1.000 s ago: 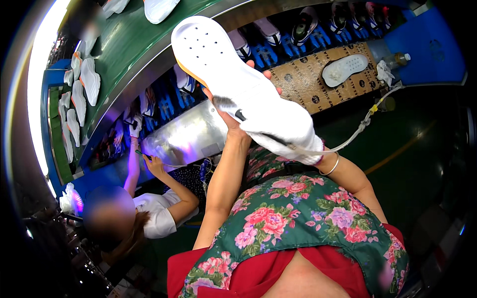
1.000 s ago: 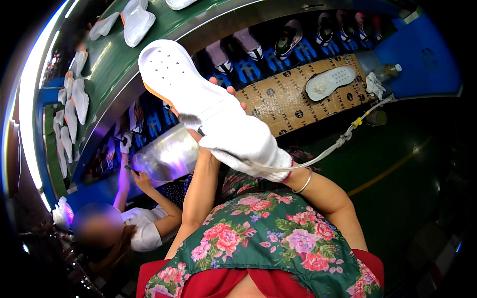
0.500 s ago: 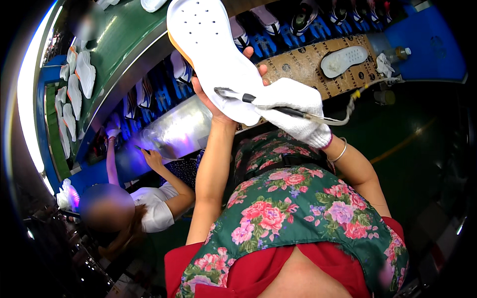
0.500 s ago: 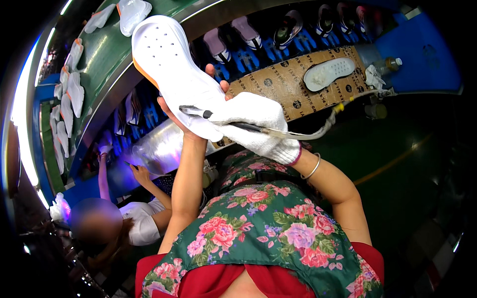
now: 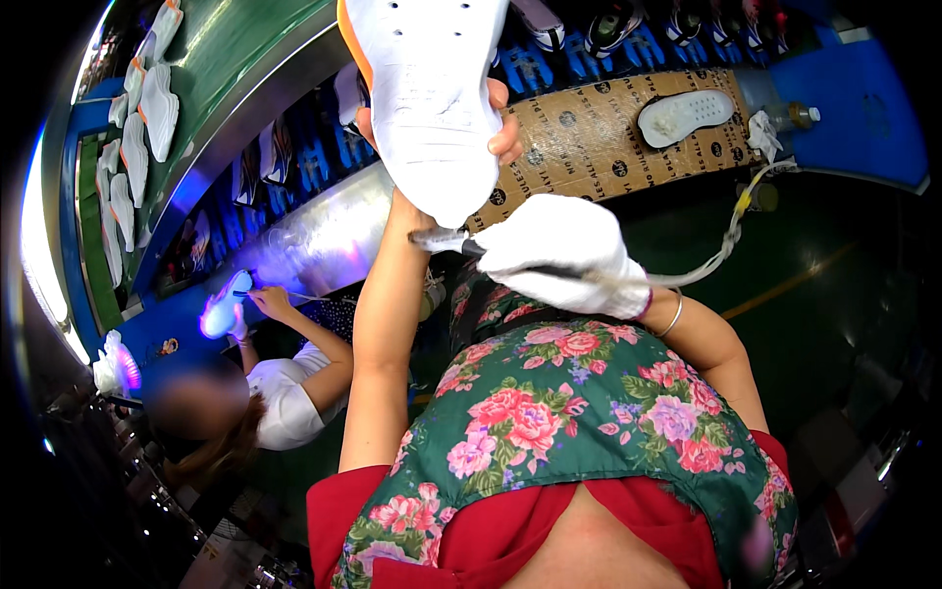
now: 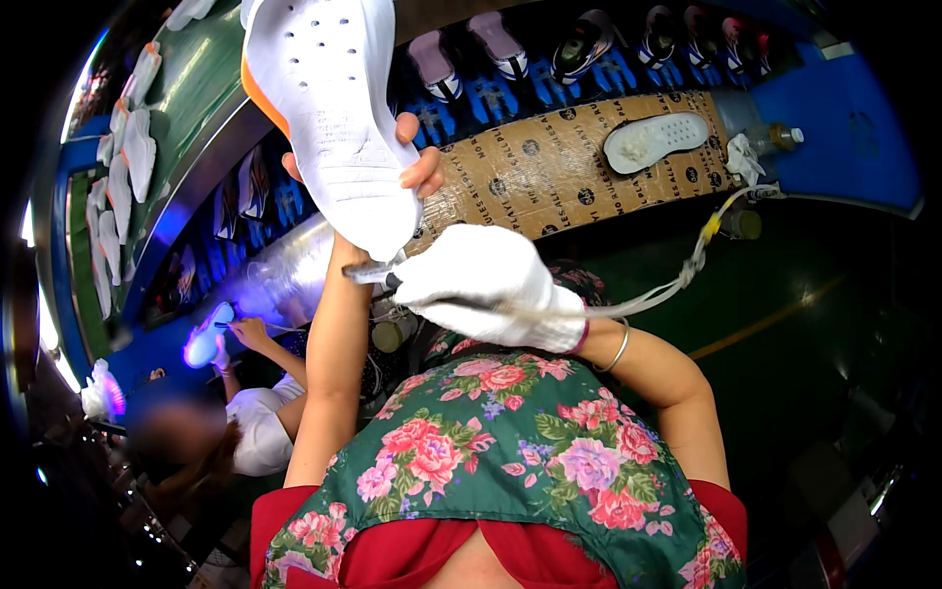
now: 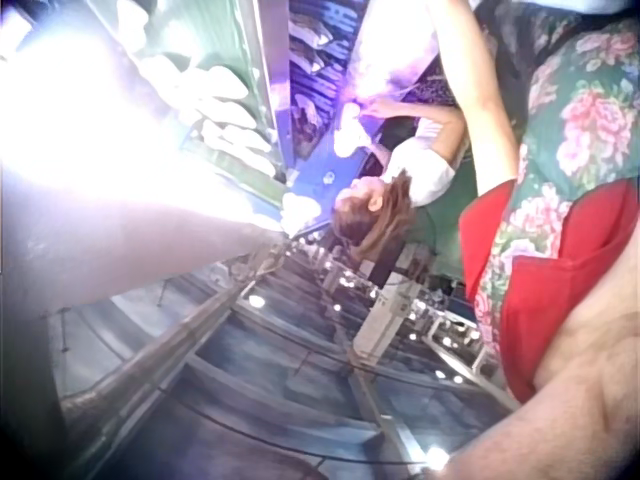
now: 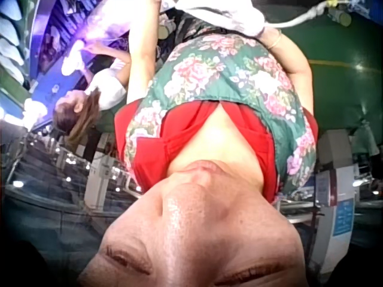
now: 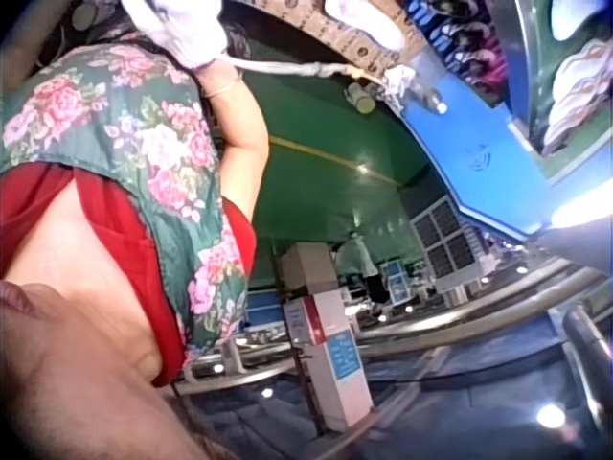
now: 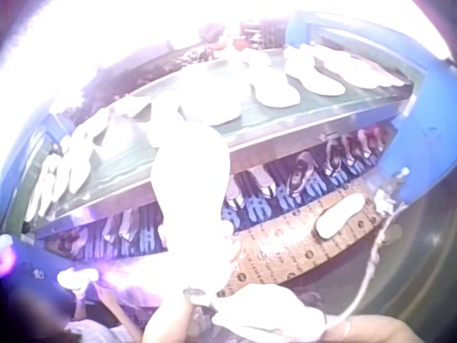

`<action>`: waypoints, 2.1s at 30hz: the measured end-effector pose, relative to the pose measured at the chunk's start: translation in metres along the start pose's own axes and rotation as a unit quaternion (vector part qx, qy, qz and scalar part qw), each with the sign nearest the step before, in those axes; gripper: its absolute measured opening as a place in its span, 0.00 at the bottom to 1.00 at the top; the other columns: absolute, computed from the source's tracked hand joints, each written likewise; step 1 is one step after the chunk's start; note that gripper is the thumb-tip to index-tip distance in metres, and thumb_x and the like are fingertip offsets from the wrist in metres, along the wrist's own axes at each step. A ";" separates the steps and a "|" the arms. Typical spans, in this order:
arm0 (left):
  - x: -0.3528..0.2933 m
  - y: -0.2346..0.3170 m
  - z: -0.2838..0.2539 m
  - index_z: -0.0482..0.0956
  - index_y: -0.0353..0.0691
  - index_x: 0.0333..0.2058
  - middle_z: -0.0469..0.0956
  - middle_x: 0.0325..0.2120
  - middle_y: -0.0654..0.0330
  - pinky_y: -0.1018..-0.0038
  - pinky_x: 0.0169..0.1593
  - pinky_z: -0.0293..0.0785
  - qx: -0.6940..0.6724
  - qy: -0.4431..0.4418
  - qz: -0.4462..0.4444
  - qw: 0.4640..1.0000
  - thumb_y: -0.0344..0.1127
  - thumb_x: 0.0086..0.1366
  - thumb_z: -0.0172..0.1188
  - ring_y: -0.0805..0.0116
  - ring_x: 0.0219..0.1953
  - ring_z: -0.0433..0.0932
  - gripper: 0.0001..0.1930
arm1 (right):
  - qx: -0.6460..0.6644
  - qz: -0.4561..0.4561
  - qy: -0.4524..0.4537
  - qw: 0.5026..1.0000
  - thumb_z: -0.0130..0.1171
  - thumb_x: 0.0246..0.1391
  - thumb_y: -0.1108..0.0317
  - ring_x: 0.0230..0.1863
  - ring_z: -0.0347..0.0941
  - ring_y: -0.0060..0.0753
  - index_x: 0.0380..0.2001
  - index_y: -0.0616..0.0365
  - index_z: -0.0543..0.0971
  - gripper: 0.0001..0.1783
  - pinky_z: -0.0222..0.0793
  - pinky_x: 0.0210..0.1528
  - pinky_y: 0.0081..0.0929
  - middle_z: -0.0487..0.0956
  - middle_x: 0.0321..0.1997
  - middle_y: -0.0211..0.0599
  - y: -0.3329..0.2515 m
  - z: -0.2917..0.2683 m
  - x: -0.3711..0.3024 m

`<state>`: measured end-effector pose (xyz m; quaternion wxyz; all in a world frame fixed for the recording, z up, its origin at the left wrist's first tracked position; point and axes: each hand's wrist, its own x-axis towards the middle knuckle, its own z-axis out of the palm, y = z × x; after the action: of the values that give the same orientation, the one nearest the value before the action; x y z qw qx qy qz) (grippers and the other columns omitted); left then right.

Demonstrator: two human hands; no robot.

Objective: The person uses a brush to apply glue to the inner surface of white shoe soles and then places the soles onto an overhead conveyor rack.

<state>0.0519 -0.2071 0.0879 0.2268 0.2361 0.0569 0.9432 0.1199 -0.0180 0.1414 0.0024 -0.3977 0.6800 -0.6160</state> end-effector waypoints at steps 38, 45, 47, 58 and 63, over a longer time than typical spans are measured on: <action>-0.001 0.027 -0.002 0.64 0.35 0.61 0.71 0.44 0.42 0.64 0.32 0.61 0.139 0.097 -0.094 0.981 0.79 0.47 0.54 0.54 0.31 0.71 0.56 | 0.035 0.078 0.076 0.993 0.70 0.45 0.74 0.36 0.81 0.35 0.34 0.54 0.86 0.10 0.76 0.39 0.28 0.85 0.38 0.35 -0.003 0.017 0.003; -0.007 0.025 0.006 0.62 0.34 0.62 0.71 0.43 0.43 0.64 0.33 0.60 0.105 0.119 -0.089 0.983 0.80 0.46 0.54 0.55 0.30 0.70 0.58 | -0.008 0.069 0.042 0.997 0.69 0.46 0.74 0.36 0.81 0.32 0.35 0.55 0.85 0.10 0.76 0.40 0.27 0.85 0.36 0.35 -0.009 0.019 0.006; -0.012 0.024 0.004 0.62 0.34 0.62 0.71 0.44 0.44 0.65 0.33 0.60 0.102 0.147 -0.083 0.980 0.79 0.47 0.54 0.55 0.30 0.70 0.57 | -0.035 0.094 0.103 0.990 0.70 0.46 0.73 0.36 0.81 0.33 0.35 0.55 0.85 0.10 0.76 0.40 0.27 0.85 0.36 0.35 -0.003 0.018 0.007; -0.050 0.002 0.025 0.59 0.37 0.67 0.72 0.54 0.37 0.50 0.47 0.81 0.041 0.287 -0.013 0.957 0.61 0.65 0.39 0.37 0.45 0.79 0.40 | -0.202 -0.037 0.078 0.976 0.69 0.47 0.74 0.38 0.82 0.33 0.34 0.60 0.86 0.09 0.78 0.40 0.26 0.86 0.38 0.40 0.005 -0.043 0.048; -0.053 -0.015 0.032 0.62 0.40 0.65 0.70 0.51 0.42 0.53 0.42 0.73 0.030 0.310 -0.079 0.947 0.70 0.57 0.47 0.43 0.41 0.74 0.47 | -0.272 -0.089 0.140 0.948 0.68 0.48 0.78 0.37 0.83 0.37 0.38 0.63 0.85 0.11 0.79 0.40 0.26 0.85 0.39 0.41 0.026 -0.069 0.068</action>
<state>0.1152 -0.2180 0.0907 0.2649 -0.0665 0.1716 0.9466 0.0250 0.0001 0.1690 -0.2559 -0.3514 0.7770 -0.4553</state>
